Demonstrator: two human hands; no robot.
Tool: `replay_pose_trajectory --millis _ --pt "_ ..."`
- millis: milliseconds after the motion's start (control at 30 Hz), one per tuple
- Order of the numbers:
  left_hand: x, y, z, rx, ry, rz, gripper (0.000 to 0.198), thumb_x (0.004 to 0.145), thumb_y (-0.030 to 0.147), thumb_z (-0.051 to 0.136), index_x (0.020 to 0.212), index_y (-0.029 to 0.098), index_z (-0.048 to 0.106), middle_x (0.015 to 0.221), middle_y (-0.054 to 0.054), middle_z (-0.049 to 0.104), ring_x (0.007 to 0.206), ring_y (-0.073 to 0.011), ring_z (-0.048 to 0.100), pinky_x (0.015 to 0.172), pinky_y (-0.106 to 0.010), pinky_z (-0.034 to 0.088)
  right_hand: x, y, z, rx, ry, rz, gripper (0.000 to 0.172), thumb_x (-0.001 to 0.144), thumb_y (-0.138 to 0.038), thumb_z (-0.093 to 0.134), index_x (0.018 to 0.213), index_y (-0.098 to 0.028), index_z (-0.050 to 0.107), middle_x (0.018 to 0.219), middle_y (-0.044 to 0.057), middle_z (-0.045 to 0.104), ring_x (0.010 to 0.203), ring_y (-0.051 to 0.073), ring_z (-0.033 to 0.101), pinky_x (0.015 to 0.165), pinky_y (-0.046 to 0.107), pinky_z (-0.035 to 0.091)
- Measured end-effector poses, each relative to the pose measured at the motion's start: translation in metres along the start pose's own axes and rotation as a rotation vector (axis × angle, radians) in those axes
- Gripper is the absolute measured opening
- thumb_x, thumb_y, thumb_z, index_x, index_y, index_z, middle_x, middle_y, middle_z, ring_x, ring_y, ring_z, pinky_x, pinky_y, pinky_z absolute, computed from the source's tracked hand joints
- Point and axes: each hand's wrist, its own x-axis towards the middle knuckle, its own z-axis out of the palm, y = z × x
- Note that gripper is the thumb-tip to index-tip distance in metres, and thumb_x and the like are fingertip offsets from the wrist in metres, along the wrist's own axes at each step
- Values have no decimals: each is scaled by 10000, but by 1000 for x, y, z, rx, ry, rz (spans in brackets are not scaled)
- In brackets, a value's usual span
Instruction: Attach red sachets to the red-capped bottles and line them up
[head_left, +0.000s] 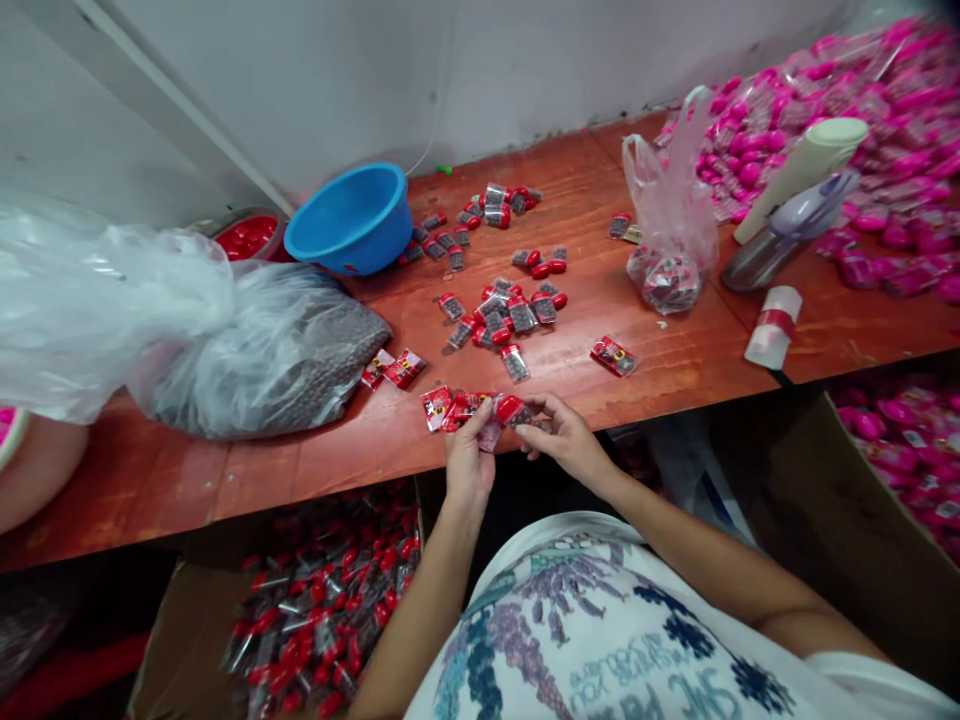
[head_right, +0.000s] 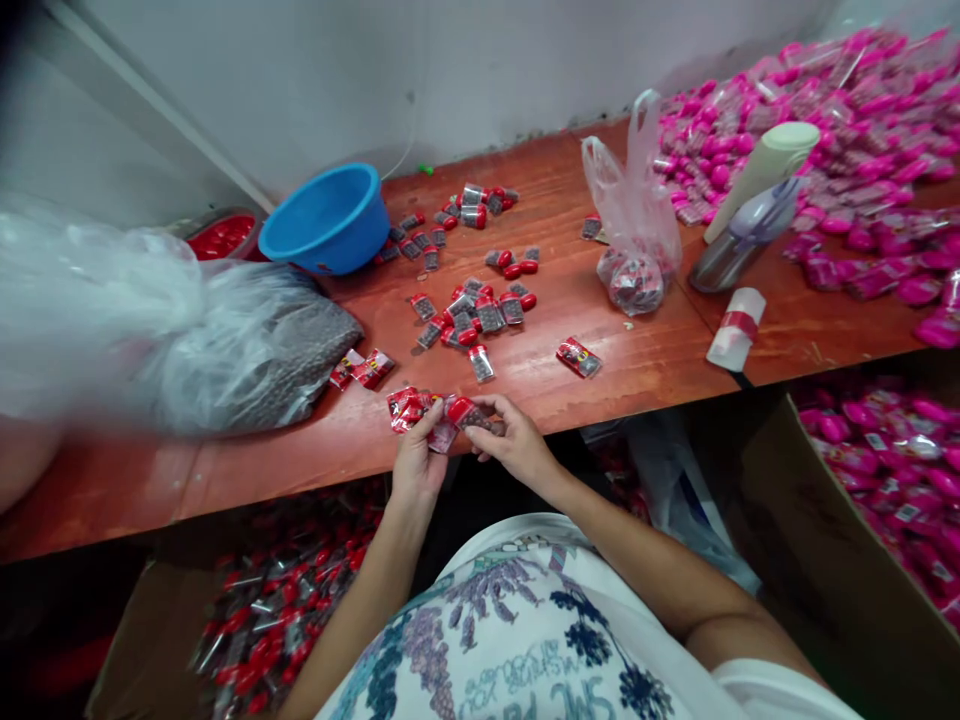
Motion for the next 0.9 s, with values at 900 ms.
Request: replay_pose_trajectory --millis 900 --pt "-7 4 2 64 -115 93 330 534 99 825 813 157 659 771 16 691 705 -130 651 758 -278 497 -1 -1 -10 -112 7 -124 376 795 -312 660 1166 -259 633 902 5 575 674 99 566 544 211 522"
